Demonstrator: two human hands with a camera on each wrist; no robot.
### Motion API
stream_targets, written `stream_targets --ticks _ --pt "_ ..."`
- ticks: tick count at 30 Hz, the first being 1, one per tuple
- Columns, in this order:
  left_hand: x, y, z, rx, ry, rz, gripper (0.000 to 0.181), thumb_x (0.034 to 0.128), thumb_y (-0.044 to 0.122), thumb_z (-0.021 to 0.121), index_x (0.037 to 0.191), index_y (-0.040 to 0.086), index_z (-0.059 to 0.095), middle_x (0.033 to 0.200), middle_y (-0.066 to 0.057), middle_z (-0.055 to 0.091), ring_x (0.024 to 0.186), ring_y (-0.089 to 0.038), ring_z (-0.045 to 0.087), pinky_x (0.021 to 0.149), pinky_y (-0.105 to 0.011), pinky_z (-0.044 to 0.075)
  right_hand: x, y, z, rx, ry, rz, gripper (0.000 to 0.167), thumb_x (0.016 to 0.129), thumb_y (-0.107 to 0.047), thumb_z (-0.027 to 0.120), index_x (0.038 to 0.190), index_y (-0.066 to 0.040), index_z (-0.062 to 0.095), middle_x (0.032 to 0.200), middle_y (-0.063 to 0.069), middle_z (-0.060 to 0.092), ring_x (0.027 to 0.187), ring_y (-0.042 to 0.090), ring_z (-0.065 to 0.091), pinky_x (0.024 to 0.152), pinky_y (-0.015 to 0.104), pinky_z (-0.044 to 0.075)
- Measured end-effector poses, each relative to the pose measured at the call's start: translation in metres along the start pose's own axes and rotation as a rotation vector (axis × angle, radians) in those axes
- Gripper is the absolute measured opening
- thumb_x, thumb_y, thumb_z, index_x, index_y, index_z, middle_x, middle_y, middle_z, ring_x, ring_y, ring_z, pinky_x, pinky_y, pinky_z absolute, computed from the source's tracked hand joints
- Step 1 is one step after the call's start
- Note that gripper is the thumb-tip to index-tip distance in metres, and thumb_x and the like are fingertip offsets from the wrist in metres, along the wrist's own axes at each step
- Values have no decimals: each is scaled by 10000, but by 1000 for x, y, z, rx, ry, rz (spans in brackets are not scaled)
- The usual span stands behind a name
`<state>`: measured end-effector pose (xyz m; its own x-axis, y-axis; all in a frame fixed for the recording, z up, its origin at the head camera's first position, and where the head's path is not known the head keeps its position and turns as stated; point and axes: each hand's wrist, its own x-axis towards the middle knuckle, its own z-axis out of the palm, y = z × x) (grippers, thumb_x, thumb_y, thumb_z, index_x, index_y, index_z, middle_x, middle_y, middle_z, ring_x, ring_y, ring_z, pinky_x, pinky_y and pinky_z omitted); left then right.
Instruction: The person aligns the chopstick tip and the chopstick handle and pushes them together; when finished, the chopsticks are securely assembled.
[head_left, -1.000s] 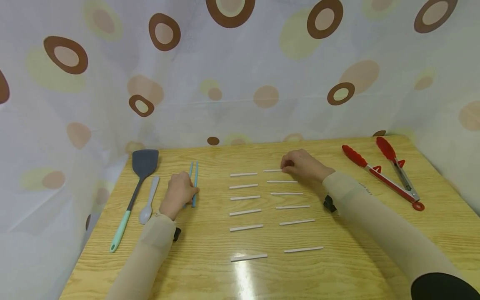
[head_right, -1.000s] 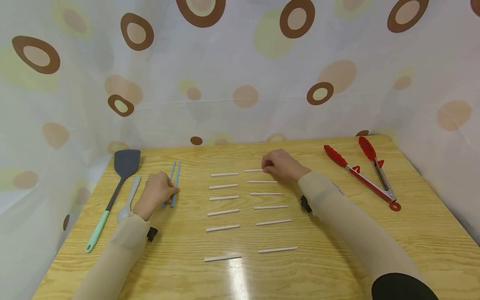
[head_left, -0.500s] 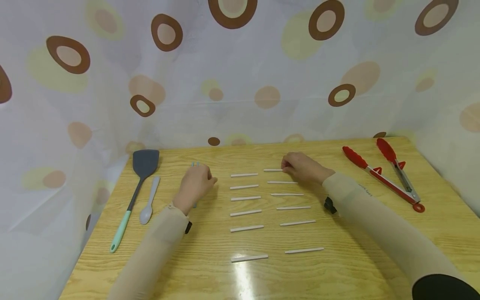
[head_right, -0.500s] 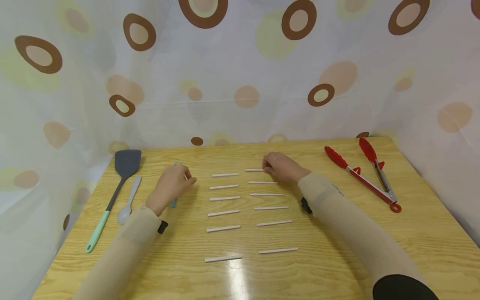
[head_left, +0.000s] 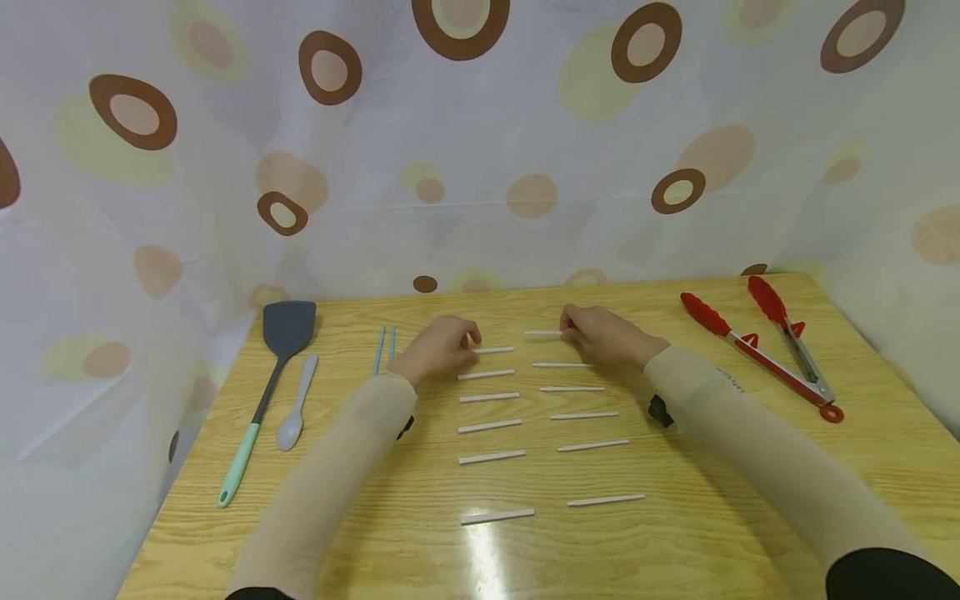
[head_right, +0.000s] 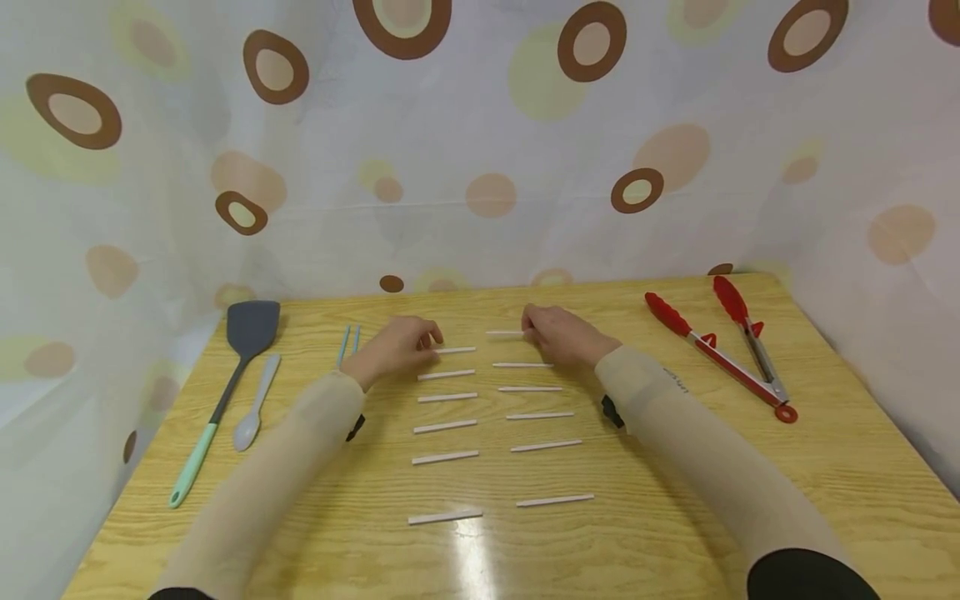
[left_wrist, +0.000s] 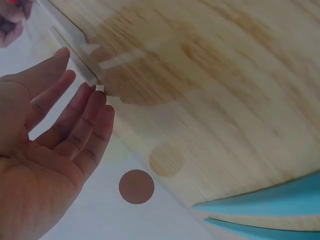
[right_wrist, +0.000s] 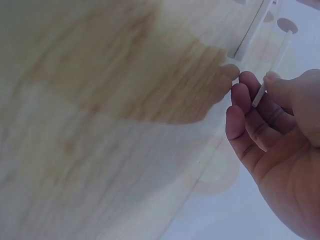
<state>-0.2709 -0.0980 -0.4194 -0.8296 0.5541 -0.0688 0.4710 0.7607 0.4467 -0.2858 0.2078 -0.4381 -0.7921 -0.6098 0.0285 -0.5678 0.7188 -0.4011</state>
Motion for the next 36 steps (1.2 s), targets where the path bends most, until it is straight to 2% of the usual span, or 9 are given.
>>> stream_targets --ticks 10,17,19,21,24,27,30,33,36 --pt "10 4 6 35 11 -19 148 940 173 714 1048 74 694 945 -28 630 814 -166 582 746 -321 502 -1 2 2 13 -6 -3 59 1050 -83 493 1016 -39 514 849 52 546 738 180 483 701 363 430" --pt "12 2 7 56 20 -28 60 941 180 706 953 121 696 900 3 614 795 -152 567 716 -306 491 -2 1 3 -13 32 -31 68 1044 -78 501 1024 -13 496 810 52 531 706 180 474 692 366 433" --pt "13 2 8 68 21 -33 55 949 178 694 944 123 694 907 4 611 812 -156 566 725 -311 491 -2 1 3 -21 45 -46 43 1038 -42 492 1051 -8 516 791 48 540 687 178 473 684 372 439" --pt "12 2 8 73 22 -44 62 963 174 676 948 116 690 924 1 607 835 -159 565 744 -316 493 -3 1 3 -30 61 -59 95 1026 0 485 1091 3 553 786 42 569 678 173 494 687 376 460" --pt "10 1 9 68 26 -64 75 990 174 636 978 107 667 946 0 606 851 -159 564 757 -323 493 -3 1 3 -39 76 -68 215 992 64 468 1146 21 612 834 75 640 717 200 570 724 408 502" --pt "7 -1 8 51 39 -82 86 1019 172 586 1035 99 627 969 -18 612 851 -178 567 754 -339 487 -4 2 3 -34 77 -38 246 991 49 469 1167 21 639 988 124 681 876 251 642 811 442 519" --pt "4 -3 5 29 80 -72 122 1030 145 559 1108 75 621 1037 -52 639 907 -207 595 794 -351 492 -5 3 1 -3 84 8 208 1025 -22 478 1158 15 634 1082 143 667 976 281 640 851 451 511" --pt "1 -5 1 -12 147 -40 181 1025 104 561 1160 28 654 1101 -97 656 978 -240 619 849 -360 503 -5 2 -3 33 114 14 188 1051 -97 489 1128 7 625 1037 130 658 926 258 632 808 431 512" --pt "-2 -5 -2 -58 211 -1 207 1017 85 571 1171 0 679 1117 -127 656 1015 -254 629 874 -353 513 -5 -2 -8 30 163 -34 165 1043 -116 527 1088 6 628 977 122 655 849 232 624 751 416 514"
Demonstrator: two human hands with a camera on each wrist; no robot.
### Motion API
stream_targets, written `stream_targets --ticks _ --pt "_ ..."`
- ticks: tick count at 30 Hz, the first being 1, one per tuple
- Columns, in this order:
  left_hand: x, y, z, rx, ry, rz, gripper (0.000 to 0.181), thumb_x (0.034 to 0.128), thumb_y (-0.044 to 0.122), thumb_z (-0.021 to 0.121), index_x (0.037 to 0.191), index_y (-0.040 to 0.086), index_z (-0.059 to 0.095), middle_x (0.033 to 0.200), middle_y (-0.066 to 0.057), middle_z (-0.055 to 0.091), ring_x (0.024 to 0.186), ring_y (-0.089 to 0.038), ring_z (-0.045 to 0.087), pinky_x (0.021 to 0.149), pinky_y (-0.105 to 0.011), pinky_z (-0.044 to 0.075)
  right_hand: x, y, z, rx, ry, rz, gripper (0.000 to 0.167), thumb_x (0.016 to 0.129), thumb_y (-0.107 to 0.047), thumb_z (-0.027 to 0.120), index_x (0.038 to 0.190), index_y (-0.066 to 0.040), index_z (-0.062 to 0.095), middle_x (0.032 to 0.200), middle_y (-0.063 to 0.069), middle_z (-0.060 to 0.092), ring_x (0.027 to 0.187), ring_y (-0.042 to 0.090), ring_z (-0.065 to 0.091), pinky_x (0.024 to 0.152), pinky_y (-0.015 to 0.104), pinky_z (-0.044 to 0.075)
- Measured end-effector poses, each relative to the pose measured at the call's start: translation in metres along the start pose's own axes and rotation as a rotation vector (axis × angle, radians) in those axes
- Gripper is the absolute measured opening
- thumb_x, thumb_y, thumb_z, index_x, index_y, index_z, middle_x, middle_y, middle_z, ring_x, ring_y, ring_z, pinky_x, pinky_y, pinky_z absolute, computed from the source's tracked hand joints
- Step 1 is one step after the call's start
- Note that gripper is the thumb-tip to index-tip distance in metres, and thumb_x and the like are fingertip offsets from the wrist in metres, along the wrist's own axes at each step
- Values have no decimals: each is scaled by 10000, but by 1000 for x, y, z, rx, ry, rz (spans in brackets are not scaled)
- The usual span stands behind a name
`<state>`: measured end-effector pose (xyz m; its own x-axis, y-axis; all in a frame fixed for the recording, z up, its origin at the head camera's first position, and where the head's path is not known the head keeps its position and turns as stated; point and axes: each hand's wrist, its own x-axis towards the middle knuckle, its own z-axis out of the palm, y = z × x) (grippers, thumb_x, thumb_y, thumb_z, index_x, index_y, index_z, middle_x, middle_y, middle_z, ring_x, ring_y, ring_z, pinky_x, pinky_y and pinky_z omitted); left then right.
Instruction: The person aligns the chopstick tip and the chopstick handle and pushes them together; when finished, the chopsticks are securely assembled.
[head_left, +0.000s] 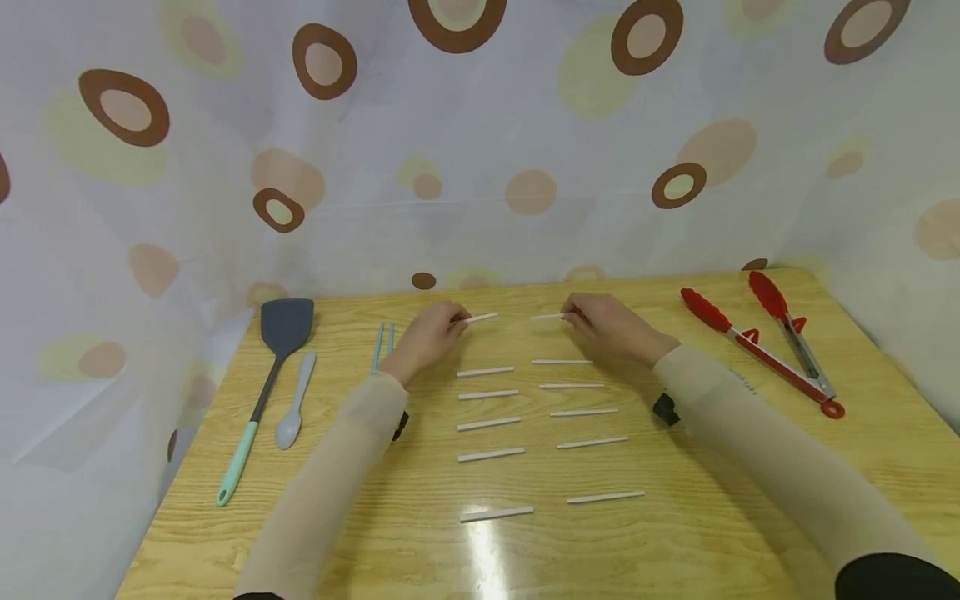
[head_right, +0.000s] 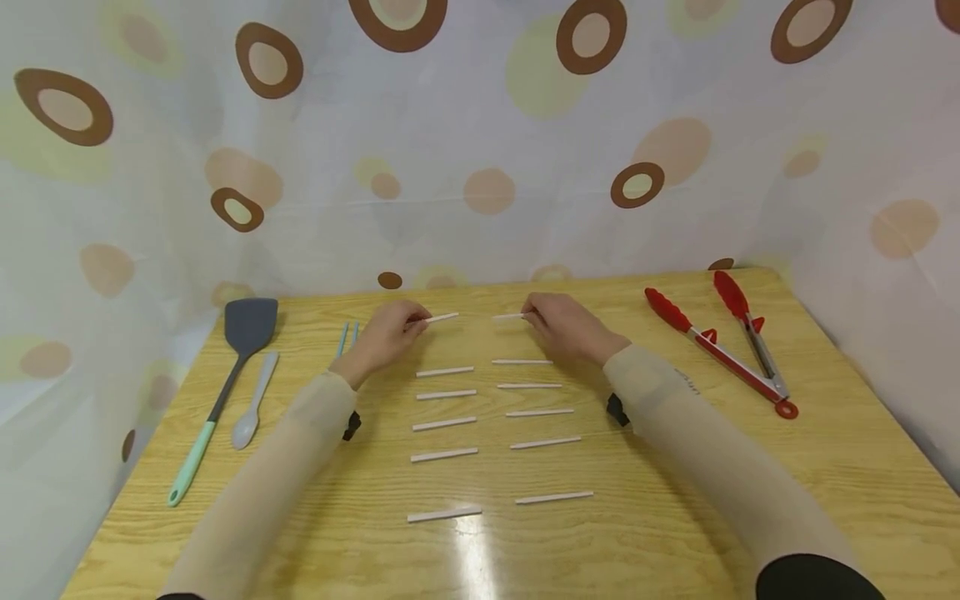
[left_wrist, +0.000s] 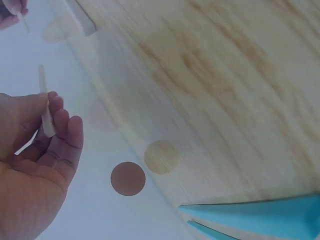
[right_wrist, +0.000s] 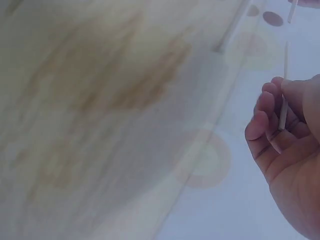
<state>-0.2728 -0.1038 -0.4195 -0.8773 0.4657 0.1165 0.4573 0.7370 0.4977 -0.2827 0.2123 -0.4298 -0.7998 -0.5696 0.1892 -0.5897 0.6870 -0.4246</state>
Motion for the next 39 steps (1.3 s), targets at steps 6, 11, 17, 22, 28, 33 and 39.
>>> stream_targets --ticks 6,11,17,22,28,33,39 --pt "-9 6 -6 -114 96 24 231 1020 165 581 1164 23 693 1108 -106 653 1004 -234 638 858 -342 526 0 -12 -10 31 85 -68 129 1017 -122 581 1049 -11 638 884 98 651 723 169 583 656 368 502" --pt "-14 13 -9 -172 189 51 218 1000 195 607 1122 58 723 1037 -52 673 904 -182 634 780 -329 528 -1 -22 -16 68 143 -126 100 1010 -129 592 1022 -48 649 815 22 636 642 116 544 591 323 483" --pt "-16 19 -10 -200 233 95 186 979 202 634 1077 86 741 954 8 636 816 -124 578 714 -298 496 -1 -30 -18 84 151 -160 107 1012 -136 584 1025 -58 657 819 28 640 602 80 537 558 295 482" --pt "-18 23 -9 -211 256 158 165 971 171 648 1067 80 745 942 6 650 793 -122 575 704 -294 494 -1 -36 -21 82 145 -157 93 1010 -127 588 1014 -61 653 804 -29 609 591 69 525 552 289 482" --pt "-17 26 -7 -211 268 195 154 968 143 654 1065 68 747 946 -7 659 781 -123 569 691 -294 490 -1 -37 -21 79 138 -165 110 1014 -119 581 1022 -34 651 800 -50 596 582 61 515 548 280 483" --pt "-16 23 -5 -203 273 193 148 969 138 650 1061 72 746 937 -5 654 768 -119 559 679 -296 483 -1 -36 -19 84 141 -169 77 1004 -108 596 1018 -55 650 795 -49 600 572 61 509 542 274 486" --pt "-15 20 -2 -199 261 200 160 967 146 650 1064 59 744 932 -14 653 760 -121 549 675 -288 479 -3 -32 -14 90 120 -156 84 1014 -123 583 1016 -68 646 805 -14 612 579 67 515 552 279 491"
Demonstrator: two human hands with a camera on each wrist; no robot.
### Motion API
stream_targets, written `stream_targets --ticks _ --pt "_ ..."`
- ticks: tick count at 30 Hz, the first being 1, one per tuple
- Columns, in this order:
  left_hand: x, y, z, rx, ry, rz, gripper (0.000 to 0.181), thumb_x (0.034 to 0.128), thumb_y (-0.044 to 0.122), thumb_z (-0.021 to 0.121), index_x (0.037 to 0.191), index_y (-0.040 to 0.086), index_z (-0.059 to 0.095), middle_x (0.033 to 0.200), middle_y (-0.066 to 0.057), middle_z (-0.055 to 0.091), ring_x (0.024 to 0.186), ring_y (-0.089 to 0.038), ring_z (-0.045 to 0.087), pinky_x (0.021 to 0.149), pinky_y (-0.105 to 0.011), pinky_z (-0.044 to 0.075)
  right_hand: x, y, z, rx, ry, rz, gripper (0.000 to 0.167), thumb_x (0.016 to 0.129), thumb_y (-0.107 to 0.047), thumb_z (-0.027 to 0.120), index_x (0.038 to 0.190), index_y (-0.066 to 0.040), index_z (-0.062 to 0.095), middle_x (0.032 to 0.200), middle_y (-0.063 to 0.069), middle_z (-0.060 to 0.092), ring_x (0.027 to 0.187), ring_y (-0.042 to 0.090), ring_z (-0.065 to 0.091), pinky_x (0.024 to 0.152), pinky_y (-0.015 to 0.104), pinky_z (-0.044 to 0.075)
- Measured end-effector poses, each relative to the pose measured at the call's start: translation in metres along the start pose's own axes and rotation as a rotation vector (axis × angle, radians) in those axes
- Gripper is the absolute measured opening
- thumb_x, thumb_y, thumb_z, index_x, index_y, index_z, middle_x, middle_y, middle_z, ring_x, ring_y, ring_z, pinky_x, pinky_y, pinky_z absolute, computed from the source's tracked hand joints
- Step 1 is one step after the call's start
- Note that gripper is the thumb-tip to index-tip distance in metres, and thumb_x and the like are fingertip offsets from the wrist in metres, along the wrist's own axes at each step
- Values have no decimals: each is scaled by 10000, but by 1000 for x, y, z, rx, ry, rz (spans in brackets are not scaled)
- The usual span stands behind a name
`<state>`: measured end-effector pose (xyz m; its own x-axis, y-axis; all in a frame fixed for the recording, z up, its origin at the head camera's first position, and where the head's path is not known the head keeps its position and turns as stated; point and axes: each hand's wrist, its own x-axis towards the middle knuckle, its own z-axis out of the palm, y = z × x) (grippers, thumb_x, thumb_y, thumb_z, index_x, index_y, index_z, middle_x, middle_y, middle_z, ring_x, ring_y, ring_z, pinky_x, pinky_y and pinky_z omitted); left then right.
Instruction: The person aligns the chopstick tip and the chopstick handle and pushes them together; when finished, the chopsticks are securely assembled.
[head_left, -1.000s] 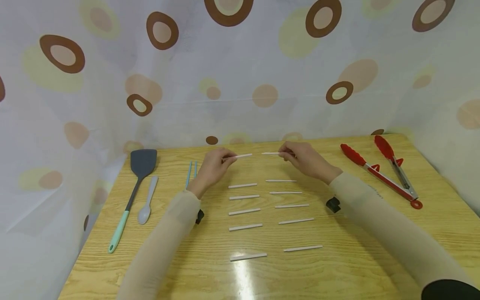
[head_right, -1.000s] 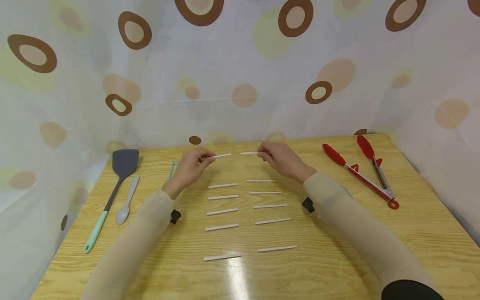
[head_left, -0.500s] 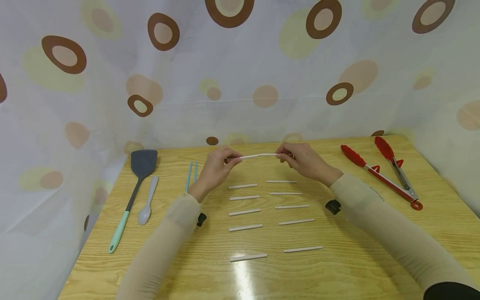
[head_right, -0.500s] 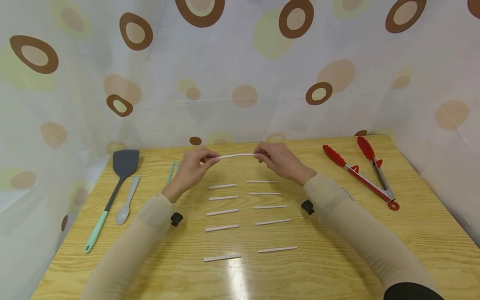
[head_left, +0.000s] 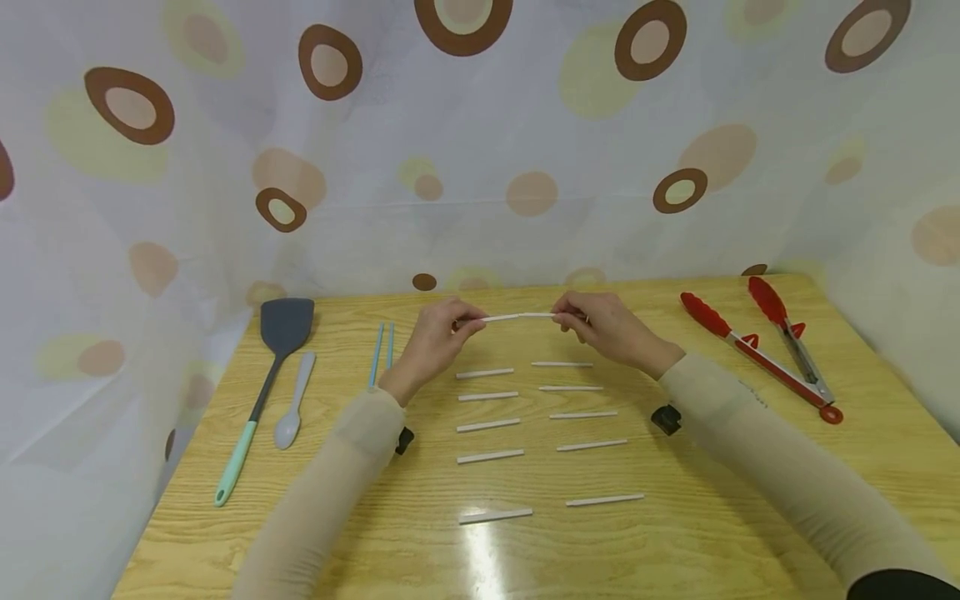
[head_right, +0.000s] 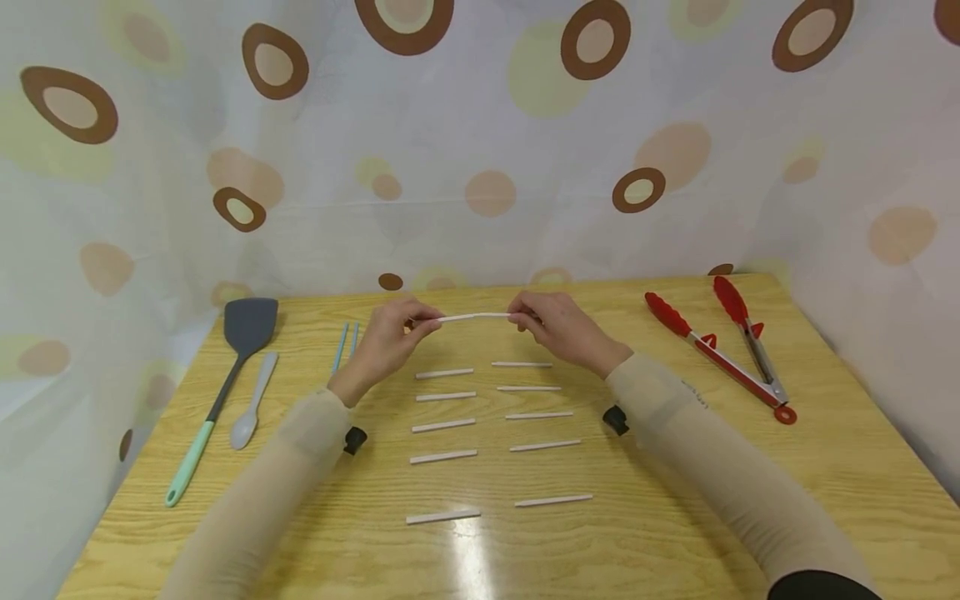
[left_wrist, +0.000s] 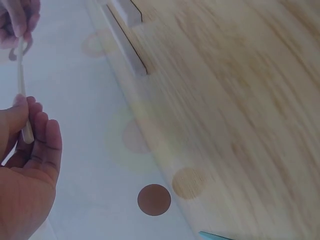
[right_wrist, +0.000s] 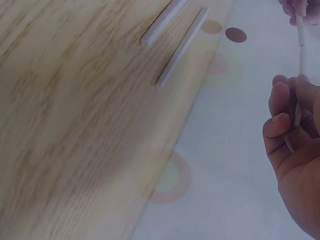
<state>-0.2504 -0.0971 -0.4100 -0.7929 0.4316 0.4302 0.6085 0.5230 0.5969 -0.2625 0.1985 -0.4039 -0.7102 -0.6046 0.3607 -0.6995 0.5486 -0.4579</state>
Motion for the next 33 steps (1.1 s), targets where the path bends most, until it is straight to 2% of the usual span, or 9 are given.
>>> stream_targets --ticks 6,11,15,19,25,33 --pt "0 0 4 -6 9 6 154 967 134 649 1059 57 745 943 -20 658 764 -124 553 673 -291 478 -2 2 2 4 8 -14 64 1011 -114 588 999 -87 644 786 -61 592 559 54 501 525 264 475" --pt "-2 -1 7 -10 10 22 147 967 138 651 1053 71 749 922 -4 646 758 -115 549 662 -286 475 -5 2 2 0 -7 -14 51 1005 -103 595 998 -94 644 786 -30 604 561 59 504 517 266 462" --pt "-2 0 6 -21 5 25 152 967 142 648 1055 73 751 926 4 645 758 -103 550 663 -278 477 -6 1 -2 27 -13 16 73 994 -109 614 1025 -75 671 830 5 656 591 138 568 550 278 488" --pt "-2 3 3 -38 10 14 157 966 143 649 1059 70 753 943 12 652 756 -92 558 663 -275 481 -5 -1 -7 97 37 43 69 965 -110 657 1017 -96 701 837 -32 688 614 206 623 562 289 507" --pt "0 7 1 -57 27 28 165 962 139 651 1063 57 752 914 20 627 741 -83 554 651 -275 474 -4 -2 -11 133 89 21 56 967 -147 662 976 -119 709 798 -81 663 597 74 600 523 265 488" --pt "0 10 3 -73 67 57 134 943 100 673 1025 40 759 867 16 607 720 -92 540 629 -279 454 -7 -5 -10 135 121 -17 44 949 -121 679 948 -143 716 784 -103 676 582 36 598 516 251 485"
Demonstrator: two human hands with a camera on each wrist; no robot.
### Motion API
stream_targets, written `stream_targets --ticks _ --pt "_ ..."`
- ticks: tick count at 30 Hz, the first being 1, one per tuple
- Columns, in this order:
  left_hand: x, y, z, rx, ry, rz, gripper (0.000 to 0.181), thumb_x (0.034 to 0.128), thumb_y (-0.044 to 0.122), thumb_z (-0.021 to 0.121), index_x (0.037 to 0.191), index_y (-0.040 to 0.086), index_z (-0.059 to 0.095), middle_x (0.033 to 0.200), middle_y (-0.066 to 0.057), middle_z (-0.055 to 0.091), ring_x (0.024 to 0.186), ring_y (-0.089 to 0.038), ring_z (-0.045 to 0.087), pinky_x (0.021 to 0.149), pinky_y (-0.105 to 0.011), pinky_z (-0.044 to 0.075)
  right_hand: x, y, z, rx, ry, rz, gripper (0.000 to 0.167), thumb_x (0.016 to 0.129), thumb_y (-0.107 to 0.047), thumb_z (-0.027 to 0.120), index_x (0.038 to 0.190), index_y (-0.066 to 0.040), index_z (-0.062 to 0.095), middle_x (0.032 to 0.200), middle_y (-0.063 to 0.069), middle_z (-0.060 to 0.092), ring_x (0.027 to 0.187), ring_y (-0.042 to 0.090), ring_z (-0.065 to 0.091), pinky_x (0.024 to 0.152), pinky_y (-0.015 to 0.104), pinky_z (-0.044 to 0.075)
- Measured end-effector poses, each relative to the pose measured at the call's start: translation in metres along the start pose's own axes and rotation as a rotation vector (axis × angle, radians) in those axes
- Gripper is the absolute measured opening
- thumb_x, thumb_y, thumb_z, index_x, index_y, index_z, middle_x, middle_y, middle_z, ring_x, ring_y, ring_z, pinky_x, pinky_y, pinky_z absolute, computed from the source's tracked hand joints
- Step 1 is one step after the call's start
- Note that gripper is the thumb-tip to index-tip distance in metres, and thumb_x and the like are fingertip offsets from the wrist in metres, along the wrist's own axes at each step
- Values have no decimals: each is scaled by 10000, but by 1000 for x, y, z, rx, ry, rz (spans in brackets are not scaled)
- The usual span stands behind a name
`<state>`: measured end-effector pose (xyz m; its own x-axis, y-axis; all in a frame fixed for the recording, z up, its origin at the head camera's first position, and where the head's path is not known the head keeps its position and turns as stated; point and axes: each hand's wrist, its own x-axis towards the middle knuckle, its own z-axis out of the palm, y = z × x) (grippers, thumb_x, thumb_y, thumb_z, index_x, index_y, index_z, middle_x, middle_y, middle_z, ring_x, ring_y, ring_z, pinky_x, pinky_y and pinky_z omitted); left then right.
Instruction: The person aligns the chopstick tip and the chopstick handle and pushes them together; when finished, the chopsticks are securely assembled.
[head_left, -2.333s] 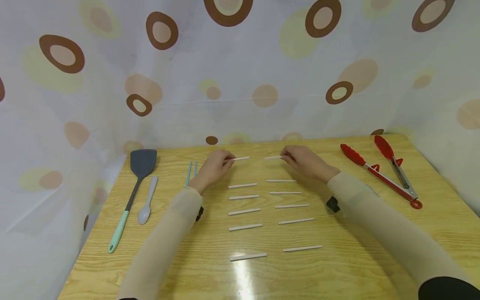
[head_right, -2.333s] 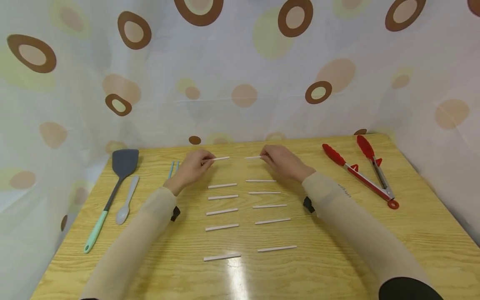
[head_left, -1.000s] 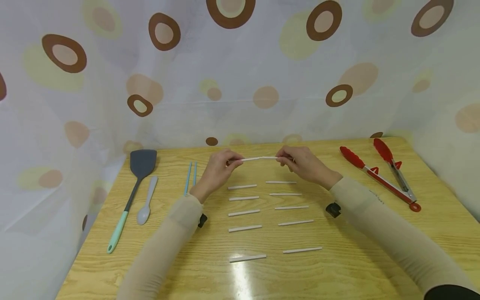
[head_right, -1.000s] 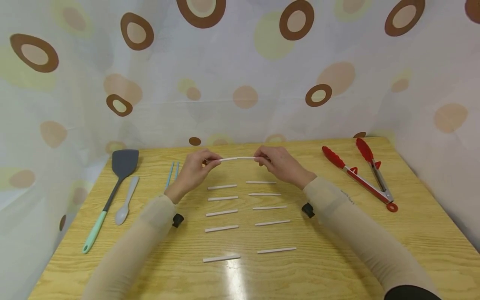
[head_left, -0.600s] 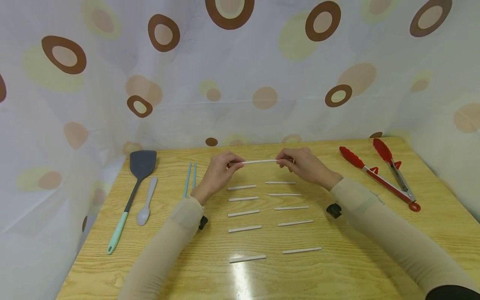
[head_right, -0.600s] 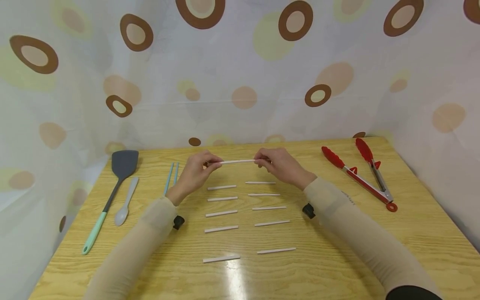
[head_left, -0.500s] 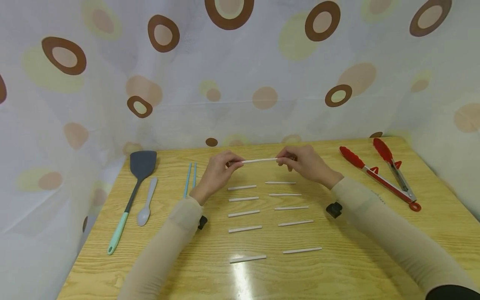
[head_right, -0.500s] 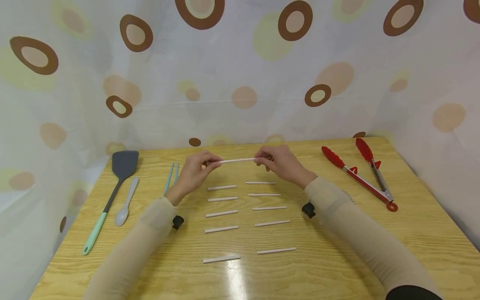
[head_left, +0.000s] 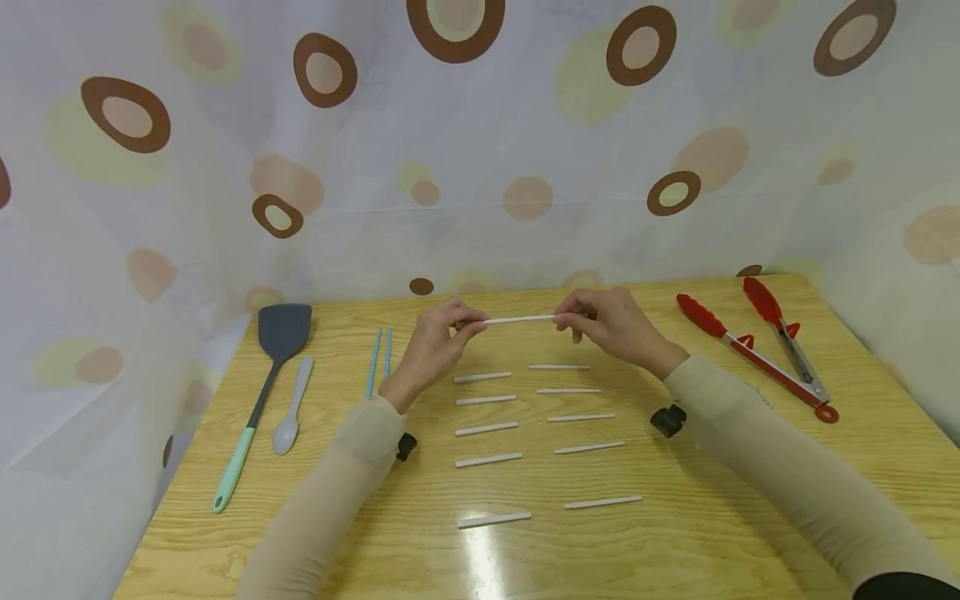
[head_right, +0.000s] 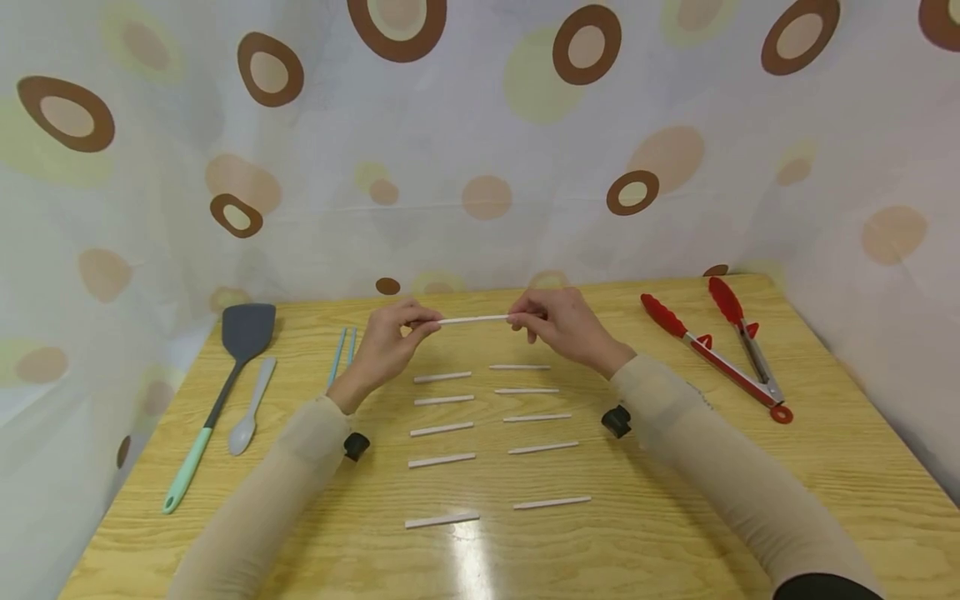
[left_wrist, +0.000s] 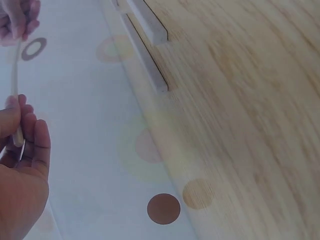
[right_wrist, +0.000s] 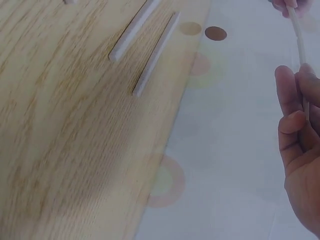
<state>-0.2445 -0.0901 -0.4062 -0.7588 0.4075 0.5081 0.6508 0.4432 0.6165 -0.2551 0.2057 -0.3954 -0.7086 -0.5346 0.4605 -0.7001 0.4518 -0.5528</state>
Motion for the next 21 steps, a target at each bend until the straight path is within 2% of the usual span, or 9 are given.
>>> stream_targets --ticks 8,13,21 --pt "-4 3 0 -35 2 11 132 937 82 681 1016 9 758 845 19 600 706 -100 529 614 -279 442 -1 -3 3 12 17 -21 50 931 -106 700 929 -151 720 782 -105 682 568 34 591 492 241 472" --pt "-5 4 0 -52 23 -2 118 930 70 687 1005 19 762 831 24 596 707 -99 537 612 -290 448 1 -3 4 14 30 -38 56 932 -98 697 936 -146 725 783 -102 686 566 123 618 491 233 466" --pt "-5 1 4 -72 25 -8 125 936 90 684 1013 33 764 836 25 598 729 -97 542 626 -309 463 1 -3 3 -6 41 -46 41 914 -54 711 932 -82 734 779 -92 685 577 134 630 499 216 464"
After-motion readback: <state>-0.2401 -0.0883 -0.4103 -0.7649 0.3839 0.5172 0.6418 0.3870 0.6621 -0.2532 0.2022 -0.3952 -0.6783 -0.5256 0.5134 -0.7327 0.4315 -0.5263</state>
